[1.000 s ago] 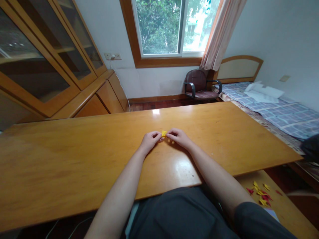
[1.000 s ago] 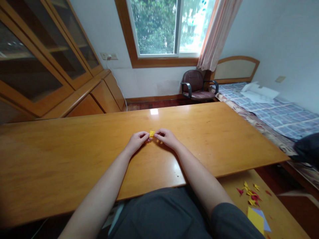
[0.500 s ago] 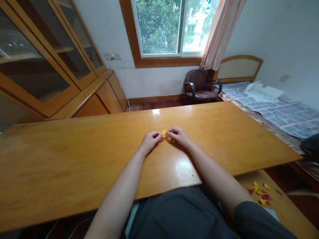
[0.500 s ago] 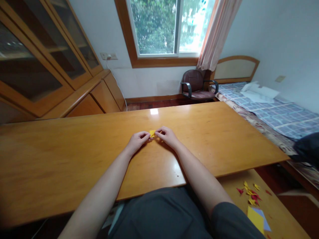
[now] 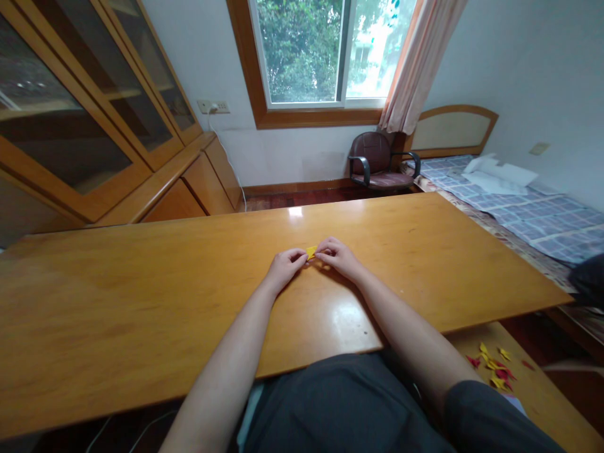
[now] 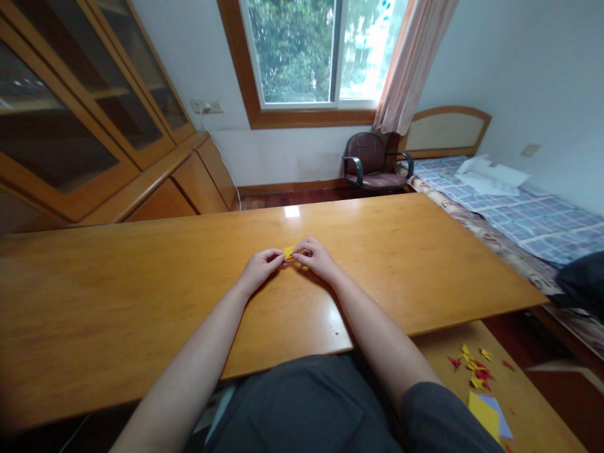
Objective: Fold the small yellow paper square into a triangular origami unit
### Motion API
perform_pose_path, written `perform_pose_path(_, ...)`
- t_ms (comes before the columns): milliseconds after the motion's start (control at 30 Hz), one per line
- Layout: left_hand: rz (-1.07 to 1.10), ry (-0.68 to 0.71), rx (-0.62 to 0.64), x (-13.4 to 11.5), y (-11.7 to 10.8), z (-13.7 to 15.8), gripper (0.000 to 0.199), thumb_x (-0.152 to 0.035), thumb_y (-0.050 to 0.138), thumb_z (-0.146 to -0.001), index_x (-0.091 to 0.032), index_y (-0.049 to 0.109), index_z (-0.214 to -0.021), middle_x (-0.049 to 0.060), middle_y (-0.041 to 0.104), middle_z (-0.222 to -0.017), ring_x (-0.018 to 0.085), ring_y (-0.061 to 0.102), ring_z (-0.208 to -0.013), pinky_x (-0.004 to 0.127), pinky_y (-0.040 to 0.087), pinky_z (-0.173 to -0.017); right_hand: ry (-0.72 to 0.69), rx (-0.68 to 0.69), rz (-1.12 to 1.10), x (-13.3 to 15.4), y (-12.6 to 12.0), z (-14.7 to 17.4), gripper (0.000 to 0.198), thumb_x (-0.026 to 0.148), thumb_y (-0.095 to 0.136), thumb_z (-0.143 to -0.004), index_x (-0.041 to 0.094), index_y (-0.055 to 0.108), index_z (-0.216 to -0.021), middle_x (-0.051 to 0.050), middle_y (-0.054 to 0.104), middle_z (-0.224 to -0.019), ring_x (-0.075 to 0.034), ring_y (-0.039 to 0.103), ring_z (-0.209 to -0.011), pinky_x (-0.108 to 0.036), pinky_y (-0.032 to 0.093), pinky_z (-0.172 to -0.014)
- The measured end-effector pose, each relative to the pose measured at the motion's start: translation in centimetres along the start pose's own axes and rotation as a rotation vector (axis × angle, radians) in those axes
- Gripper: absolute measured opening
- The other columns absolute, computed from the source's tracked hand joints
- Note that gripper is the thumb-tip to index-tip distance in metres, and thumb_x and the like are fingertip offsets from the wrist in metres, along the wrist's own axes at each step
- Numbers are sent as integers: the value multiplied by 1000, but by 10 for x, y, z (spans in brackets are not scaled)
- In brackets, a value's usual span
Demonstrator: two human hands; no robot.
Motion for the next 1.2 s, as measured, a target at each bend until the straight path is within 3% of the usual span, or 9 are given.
perform_pose_path(433, -9, 28, 55, -6, 1, 1, 28, -39, 56, -86, -17, 73, -90, 3, 73, -81, 17, 67, -78, 25, 49, -76, -27, 104, -13, 5, 3, 2, 20, 37, 66, -84, 19, 76, -87, -5, 60, -92, -16, 58, -88, -28, 45, -78)
perform_pose_path(800, -50, 28, 32, -7, 3, 1, 29, -42, 63, -81, -16, 72, -92, 5, 73, -89, 19, 65, -81, 27, 49, -77, -44, 93, 32, 13, 1, 3, 23, 38, 63, -87, 18, 74, -85, -6, 65, -87, -17, 61, -84, -30, 47, -79)
perform_pose_path(1200, 149, -54, 37, 0, 3, -1, 33, -46, 61, -82, -15, 72, -89, 5, 73, -80, 18, 67, -74, 26, 51, -72, 1, 66, 23, 9, 3, 5, 9, 24, 66, -79, 18, 71, -84, -3, 66, -83, -14, 59, -73, -26, 45, -68)
Point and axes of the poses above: each hand's wrist, its own z-axis away from the middle knuckle, its own y-axis out of the palm, x = y × z, the point moved 3 cm from there along -z, towards the middle knuckle
